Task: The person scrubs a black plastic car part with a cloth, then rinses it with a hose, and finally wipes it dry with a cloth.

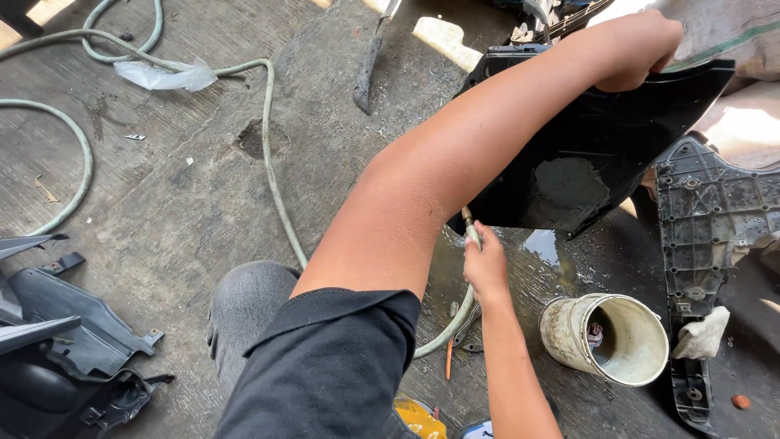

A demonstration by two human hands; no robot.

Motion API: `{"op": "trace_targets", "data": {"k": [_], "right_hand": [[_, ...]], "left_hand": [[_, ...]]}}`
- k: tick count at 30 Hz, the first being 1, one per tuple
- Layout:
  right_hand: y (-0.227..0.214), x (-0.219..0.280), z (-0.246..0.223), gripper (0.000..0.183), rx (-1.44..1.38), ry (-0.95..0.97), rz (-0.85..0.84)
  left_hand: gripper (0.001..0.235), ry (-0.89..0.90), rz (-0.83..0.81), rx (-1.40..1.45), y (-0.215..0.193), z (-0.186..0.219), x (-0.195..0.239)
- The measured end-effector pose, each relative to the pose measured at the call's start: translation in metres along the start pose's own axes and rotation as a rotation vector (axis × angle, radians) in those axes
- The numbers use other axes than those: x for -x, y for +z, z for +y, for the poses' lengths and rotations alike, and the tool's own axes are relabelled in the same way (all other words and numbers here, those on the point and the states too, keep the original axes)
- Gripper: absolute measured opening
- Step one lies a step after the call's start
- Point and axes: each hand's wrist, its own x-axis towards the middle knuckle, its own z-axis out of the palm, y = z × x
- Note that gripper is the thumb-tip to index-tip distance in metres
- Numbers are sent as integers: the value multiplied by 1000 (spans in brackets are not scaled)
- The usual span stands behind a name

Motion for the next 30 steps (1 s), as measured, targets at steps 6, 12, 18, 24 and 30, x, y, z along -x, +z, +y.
{"op": "trace_targets", "data": {"k": [6, 12, 18, 24, 30], "right_hand": [[7, -6, 34, 50, 25, 195, -20], [-7, -4, 56, 44, -172, 169, 59], [-46, 9, 40, 43, -381, 171, 231], [-85, -5, 42, 44, -512, 168, 375], [-125, -22, 45, 44, -566, 178, 426]], "left_hand": [[33, -12, 16, -26, -3, 6, 5], [23, 175, 37, -85, -11, 6, 14], [50, 92, -144, -466, -38, 30, 41], [28, -22, -56, -663, -18, 43, 51], [37, -145, -153, -460, -20, 72, 56]]}}
